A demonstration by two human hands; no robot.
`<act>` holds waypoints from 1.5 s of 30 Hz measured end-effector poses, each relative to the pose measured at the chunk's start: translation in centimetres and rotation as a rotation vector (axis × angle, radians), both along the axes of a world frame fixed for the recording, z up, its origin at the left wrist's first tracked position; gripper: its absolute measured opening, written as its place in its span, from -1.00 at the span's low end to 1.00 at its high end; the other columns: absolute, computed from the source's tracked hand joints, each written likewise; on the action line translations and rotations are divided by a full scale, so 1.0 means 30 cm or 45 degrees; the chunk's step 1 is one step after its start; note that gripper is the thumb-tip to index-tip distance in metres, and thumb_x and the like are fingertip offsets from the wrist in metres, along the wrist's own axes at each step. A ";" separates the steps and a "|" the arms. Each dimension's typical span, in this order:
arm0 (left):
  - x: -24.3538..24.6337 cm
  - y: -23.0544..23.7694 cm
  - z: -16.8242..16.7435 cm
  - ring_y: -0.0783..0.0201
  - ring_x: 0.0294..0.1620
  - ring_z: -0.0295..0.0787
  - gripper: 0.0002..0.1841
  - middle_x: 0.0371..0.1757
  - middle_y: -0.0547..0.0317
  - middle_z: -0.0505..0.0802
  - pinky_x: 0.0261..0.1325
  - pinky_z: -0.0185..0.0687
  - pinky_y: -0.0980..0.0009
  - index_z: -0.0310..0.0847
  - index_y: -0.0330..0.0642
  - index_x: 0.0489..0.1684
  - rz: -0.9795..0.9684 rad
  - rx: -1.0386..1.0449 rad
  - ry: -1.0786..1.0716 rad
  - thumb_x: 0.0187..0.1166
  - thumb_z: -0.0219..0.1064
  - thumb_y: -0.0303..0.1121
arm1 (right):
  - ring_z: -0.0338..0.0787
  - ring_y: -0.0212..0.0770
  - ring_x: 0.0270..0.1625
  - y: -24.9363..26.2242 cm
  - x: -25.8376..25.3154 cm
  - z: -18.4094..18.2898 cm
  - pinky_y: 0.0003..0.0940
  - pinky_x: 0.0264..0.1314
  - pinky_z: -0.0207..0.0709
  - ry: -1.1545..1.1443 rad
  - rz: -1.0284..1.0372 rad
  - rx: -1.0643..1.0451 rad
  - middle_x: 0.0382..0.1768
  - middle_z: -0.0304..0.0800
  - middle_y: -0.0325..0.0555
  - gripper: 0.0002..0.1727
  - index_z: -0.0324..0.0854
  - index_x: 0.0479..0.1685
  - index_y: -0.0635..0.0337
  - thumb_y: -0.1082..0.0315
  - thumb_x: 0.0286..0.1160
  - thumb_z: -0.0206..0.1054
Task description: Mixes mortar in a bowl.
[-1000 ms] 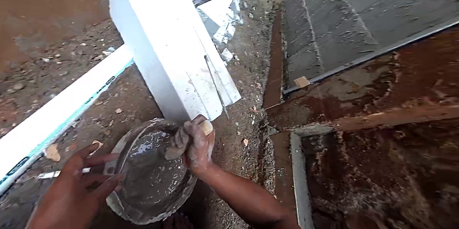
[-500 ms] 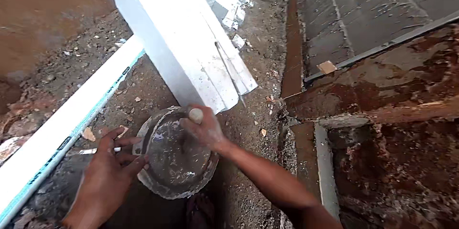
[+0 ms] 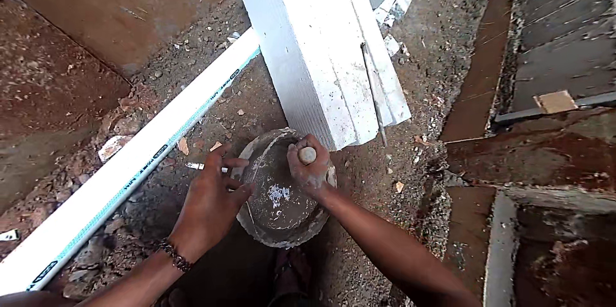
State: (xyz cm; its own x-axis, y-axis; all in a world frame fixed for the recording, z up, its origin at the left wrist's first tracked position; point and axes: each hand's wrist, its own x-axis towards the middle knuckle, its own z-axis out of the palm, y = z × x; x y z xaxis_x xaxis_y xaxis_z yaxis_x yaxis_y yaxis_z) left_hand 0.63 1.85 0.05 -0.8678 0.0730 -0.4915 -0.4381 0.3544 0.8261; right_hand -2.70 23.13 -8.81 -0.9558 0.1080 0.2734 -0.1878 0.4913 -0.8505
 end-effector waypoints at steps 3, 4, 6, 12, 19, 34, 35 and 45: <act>0.006 0.000 0.005 0.39 -0.40 0.86 -0.16 0.31 0.21 0.77 -0.26 0.86 0.44 0.16 -0.08 0.70 -0.003 -0.002 -0.004 0.38 0.56 -0.57 | 0.50 -0.50 -0.64 0.015 0.034 0.026 -0.49 -0.55 0.43 -0.289 -0.182 -0.039 -0.69 0.48 -0.39 -0.84 0.49 -0.55 0.04 0.38 0.20 0.40; 0.005 -0.001 0.006 0.38 -0.38 0.87 -0.16 0.31 0.21 0.78 -0.25 0.87 0.43 0.16 -0.08 0.70 -0.007 -0.003 0.001 0.38 0.56 -0.57 | 0.53 -0.48 -0.65 0.024 0.047 0.028 -0.46 -0.55 0.48 -0.360 -0.242 -0.093 -0.69 0.50 -0.37 -0.86 0.51 -0.52 0.05 0.38 0.21 0.40; 0.006 -0.003 0.008 0.38 -0.36 0.88 -0.16 0.32 0.21 0.78 -0.24 0.87 0.42 0.15 -0.09 0.70 -0.014 -0.012 0.008 0.38 0.56 -0.56 | 0.60 -0.41 -0.68 0.033 0.072 0.028 -0.39 -0.55 0.59 -0.431 -0.360 -0.212 -0.69 0.56 -0.34 -0.91 0.56 -0.46 0.10 0.39 0.22 0.39; 0.003 0.000 0.008 0.40 -0.37 0.87 -0.16 0.33 0.24 0.78 -0.22 0.86 0.45 0.14 -0.04 0.71 -0.014 -0.013 -0.021 0.41 0.56 -0.52 | 0.56 -0.24 -0.80 0.041 0.043 0.153 -0.30 -0.67 0.57 -0.546 -0.520 -0.749 -0.84 0.47 -0.16 -0.76 0.41 -0.57 0.18 0.48 0.51 0.15; -0.004 0.003 0.003 0.39 -0.38 0.87 -0.17 0.30 0.26 0.79 -0.22 0.86 0.44 0.14 0.00 0.71 -0.002 -0.018 -0.054 0.42 0.57 -0.50 | 0.57 -0.24 -0.76 0.038 0.068 0.206 -0.22 -0.58 0.64 -0.083 -0.093 -1.090 -0.83 0.40 -0.28 -0.81 0.39 -0.43 0.01 0.37 0.60 0.10; -0.002 0.011 0.008 0.39 -0.39 0.86 -0.15 0.31 0.23 0.78 -0.25 0.86 0.44 0.12 -0.06 0.71 -0.006 -0.006 0.007 0.39 0.56 -0.54 | 0.65 -0.26 -0.66 0.043 0.139 0.109 -0.27 -0.56 0.62 -0.090 0.250 -0.755 -0.72 0.58 -0.22 -0.81 0.47 -0.49 0.08 0.38 0.44 0.35; 0.000 0.009 0.011 0.39 -0.39 0.86 -0.14 0.32 0.22 0.78 -0.25 0.85 0.44 0.11 -0.07 0.72 -0.008 -0.003 0.012 0.39 0.56 -0.55 | 0.64 -0.37 -0.63 0.037 0.148 0.086 -0.37 -0.55 0.59 -0.187 0.238 -0.558 -0.67 0.60 -0.27 -0.84 0.50 -0.51 0.12 0.39 0.35 0.35; -0.006 0.012 0.005 0.39 -0.42 0.85 -0.17 0.33 0.20 0.77 -0.24 0.86 0.46 0.14 -0.10 0.70 0.002 0.012 0.012 0.40 0.55 -0.55 | 0.71 -0.33 -0.61 0.056 0.006 0.191 -0.33 -0.58 0.68 0.436 0.199 -0.369 -0.60 0.66 -0.26 -0.82 0.48 -0.46 0.04 0.37 0.39 0.41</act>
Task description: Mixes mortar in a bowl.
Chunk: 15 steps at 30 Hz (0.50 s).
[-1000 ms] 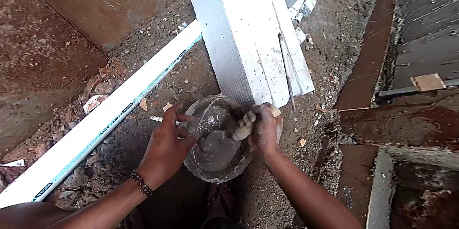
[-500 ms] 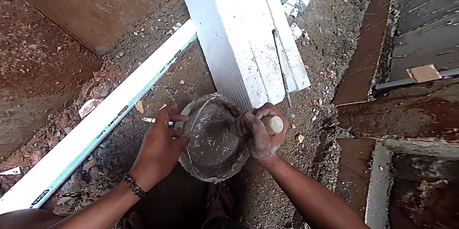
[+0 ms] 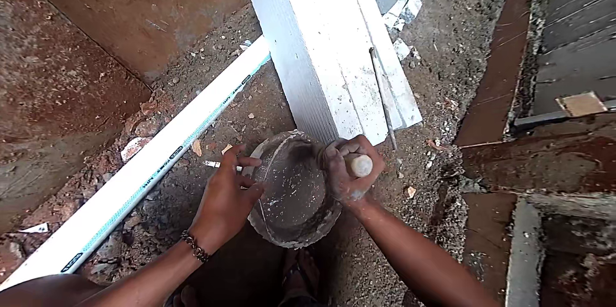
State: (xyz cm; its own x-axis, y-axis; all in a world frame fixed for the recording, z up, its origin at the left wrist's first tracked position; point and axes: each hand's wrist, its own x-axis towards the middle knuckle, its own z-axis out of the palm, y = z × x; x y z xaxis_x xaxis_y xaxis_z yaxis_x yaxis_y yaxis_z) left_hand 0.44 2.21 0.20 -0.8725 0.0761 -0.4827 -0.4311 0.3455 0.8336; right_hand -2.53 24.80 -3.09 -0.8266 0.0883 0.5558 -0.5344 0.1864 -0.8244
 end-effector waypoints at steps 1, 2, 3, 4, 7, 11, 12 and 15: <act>0.000 0.004 0.001 0.39 -0.42 0.85 -0.17 0.32 0.20 0.77 -0.25 0.87 0.45 0.15 -0.09 0.70 0.003 0.009 0.000 0.39 0.55 -0.56 | 0.71 -0.30 -0.59 -0.013 -0.008 -0.055 -0.30 -0.57 0.69 -0.017 0.000 -0.053 -0.59 0.66 -0.24 -0.82 0.49 -0.45 0.05 0.37 0.38 0.42; 0.000 0.007 0.003 0.38 -0.42 0.85 -0.16 0.32 0.21 0.77 -0.26 0.87 0.45 0.14 -0.09 0.70 0.006 0.017 -0.002 0.39 0.55 -0.57 | 0.72 -0.29 -0.59 -0.033 -0.010 -0.111 -0.29 -0.56 0.71 -0.056 -0.005 -0.101 -0.58 0.66 -0.23 -0.82 0.50 -0.47 0.07 0.38 0.36 0.43; 0.000 0.009 0.005 0.38 -0.42 0.86 -0.16 0.32 0.22 0.77 -0.27 0.87 0.45 0.14 -0.07 0.70 0.004 0.021 -0.005 0.39 0.55 -0.57 | 0.71 -0.30 -0.57 -0.056 -0.006 -0.158 -0.30 -0.53 0.70 -0.123 0.001 -0.135 -0.58 0.66 -0.22 -0.83 0.51 -0.49 0.09 0.40 0.32 0.43; -0.001 0.008 0.005 0.39 -0.42 0.86 -0.16 0.32 0.24 0.78 -0.27 0.87 0.46 0.14 -0.06 0.71 0.000 0.016 -0.010 0.39 0.55 -0.57 | 0.71 -0.34 -0.55 -0.078 0.004 -0.192 -0.35 -0.48 0.68 -0.207 0.022 -0.154 -0.58 0.67 -0.25 -0.84 0.52 -0.52 0.10 0.42 0.29 0.42; 0.008 -0.004 -0.005 0.40 -0.41 0.85 -0.15 0.33 0.25 0.77 -0.28 0.86 0.45 0.14 -0.06 0.71 -0.003 0.000 -0.005 0.38 0.56 -0.55 | 0.67 -0.35 -0.60 -0.121 0.031 -0.234 -0.37 -0.50 0.63 -0.551 0.121 -0.176 -0.65 0.63 -0.27 -0.84 0.51 -0.57 0.12 0.43 0.28 0.37; 0.027 -0.024 -0.020 0.33 -0.39 0.87 -0.12 0.29 0.20 0.80 -0.30 0.87 0.38 0.17 -0.10 0.69 -0.001 0.006 0.089 0.29 0.57 -0.62 | 0.65 -0.38 -0.61 -0.112 0.058 -0.209 -0.39 -0.51 0.64 -0.869 0.151 -0.172 -0.63 0.65 -0.26 -0.95 0.59 -0.41 0.27 0.47 0.28 0.34; 0.025 -0.023 -0.017 0.31 -0.35 0.88 -0.10 0.29 0.14 0.79 -0.27 0.88 0.36 0.16 -0.13 0.71 -0.014 0.015 0.097 0.28 0.56 -0.65 | 0.64 -0.41 -0.59 -0.094 0.063 -0.183 -0.41 -0.49 0.62 -0.898 0.134 -0.153 -0.60 0.64 -0.25 -0.94 0.61 -0.37 0.32 0.48 0.27 0.34; 0.012 -0.026 0.000 0.36 -0.27 0.88 -0.07 0.36 -0.02 0.72 -0.18 0.85 0.37 0.01 -0.27 0.75 -0.102 0.053 0.064 0.33 0.52 -0.66 | 0.57 -0.39 -0.67 -0.041 0.037 -0.068 -0.40 -0.56 0.56 -1.037 0.102 -0.207 -0.67 0.57 -0.26 -0.96 0.56 -0.39 0.28 0.50 0.31 0.31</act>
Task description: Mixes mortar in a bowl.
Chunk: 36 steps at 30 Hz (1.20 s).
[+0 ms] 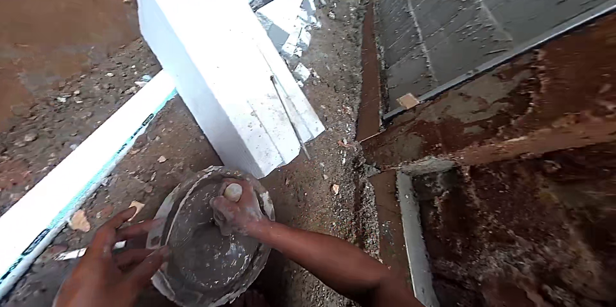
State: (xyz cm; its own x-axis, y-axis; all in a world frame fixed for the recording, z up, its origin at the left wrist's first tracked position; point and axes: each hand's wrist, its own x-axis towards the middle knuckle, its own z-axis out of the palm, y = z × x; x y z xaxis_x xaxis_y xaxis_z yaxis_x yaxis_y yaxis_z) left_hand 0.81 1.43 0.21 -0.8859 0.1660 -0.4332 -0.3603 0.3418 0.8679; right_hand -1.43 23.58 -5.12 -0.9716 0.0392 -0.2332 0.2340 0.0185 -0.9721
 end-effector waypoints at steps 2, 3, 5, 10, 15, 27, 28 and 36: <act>-0.010 -0.003 0.002 0.39 -0.30 0.86 -0.06 0.37 -0.05 0.67 -0.19 0.85 0.40 -0.06 -0.33 0.76 -0.027 0.028 -0.031 0.35 0.52 -0.64 | 0.52 -0.36 -0.75 0.029 -0.031 0.072 -0.39 -0.62 0.53 -0.051 -0.086 -0.188 -0.77 0.48 -0.28 -0.90 0.46 -0.44 0.19 0.51 0.39 0.22; -0.015 -0.003 0.002 0.40 -0.30 0.85 -0.05 0.38 -0.05 0.65 -0.19 0.85 0.41 -0.08 -0.33 0.77 -0.024 0.031 -0.052 0.36 0.52 -0.64 | 0.52 -0.35 -0.78 0.042 -0.040 0.096 -0.39 -0.64 0.52 -0.019 -0.124 -0.296 -0.82 0.45 -0.30 -0.87 0.41 -0.47 0.14 0.50 0.40 0.19; -0.017 -0.002 -0.001 0.40 -0.31 0.85 -0.04 0.38 -0.06 0.64 -0.19 0.85 0.42 -0.10 -0.33 0.77 -0.008 0.046 -0.066 0.35 0.51 -0.65 | 0.54 -0.33 -0.78 0.058 -0.043 0.144 -0.38 -0.65 0.54 0.140 -0.148 -0.415 -0.84 0.45 -0.30 -0.84 0.38 -0.49 0.10 0.51 0.39 0.17; -0.017 0.000 -0.005 0.42 -0.32 0.84 -0.04 0.39 -0.07 0.62 -0.19 0.85 0.44 -0.12 -0.34 0.77 0.006 0.071 -0.082 0.34 0.49 -0.68 | 0.61 -0.38 -0.66 0.027 -0.051 0.201 -0.42 -0.58 0.54 0.820 -0.062 -0.208 -0.71 0.55 -0.28 -0.82 0.42 -0.51 0.12 0.46 0.35 0.31; -0.023 0.008 0.007 0.42 -0.31 0.83 -0.05 0.41 -0.10 0.61 -0.17 0.83 0.44 -0.12 -0.37 0.77 0.009 0.079 -0.075 0.36 0.49 -0.66 | 0.65 -0.42 -0.55 0.008 -0.106 0.025 -0.54 -0.46 0.54 0.998 0.043 0.292 -0.64 0.63 -0.08 -0.83 0.51 -0.56 0.40 0.48 0.20 0.38; 0.001 0.007 0.018 0.31 -0.30 0.87 -0.06 0.43 -0.10 0.66 -0.17 0.83 0.34 -0.06 -0.28 0.77 0.011 0.023 -0.063 0.37 0.50 -0.65 | 0.60 -0.33 -0.69 0.048 0.013 -0.055 -0.36 -0.57 0.59 -0.127 -0.222 0.140 -0.68 0.57 -0.23 -0.94 0.53 -0.35 0.22 0.43 0.35 0.31; 0.000 0.009 0.019 0.31 -0.30 0.86 -0.06 0.42 -0.09 0.67 -0.17 0.83 0.34 -0.05 -0.28 0.77 0.016 0.016 -0.060 0.36 0.51 -0.65 | 0.59 -0.33 -0.70 0.036 0.022 -0.049 -0.36 -0.58 0.58 -0.124 -0.235 0.123 -0.69 0.57 -0.23 -0.93 0.52 -0.38 0.20 0.43 0.34 0.32; -0.003 0.009 0.012 0.29 -0.31 0.85 -0.06 0.42 -0.09 0.68 -0.17 0.83 0.31 -0.02 -0.28 0.77 0.002 0.006 -0.038 0.35 0.53 -0.63 | 0.57 -0.35 -0.76 0.028 0.004 0.089 -0.40 -0.62 0.55 0.109 -0.099 -0.385 -0.81 0.50 -0.33 -0.87 0.42 -0.48 0.08 0.49 0.37 0.19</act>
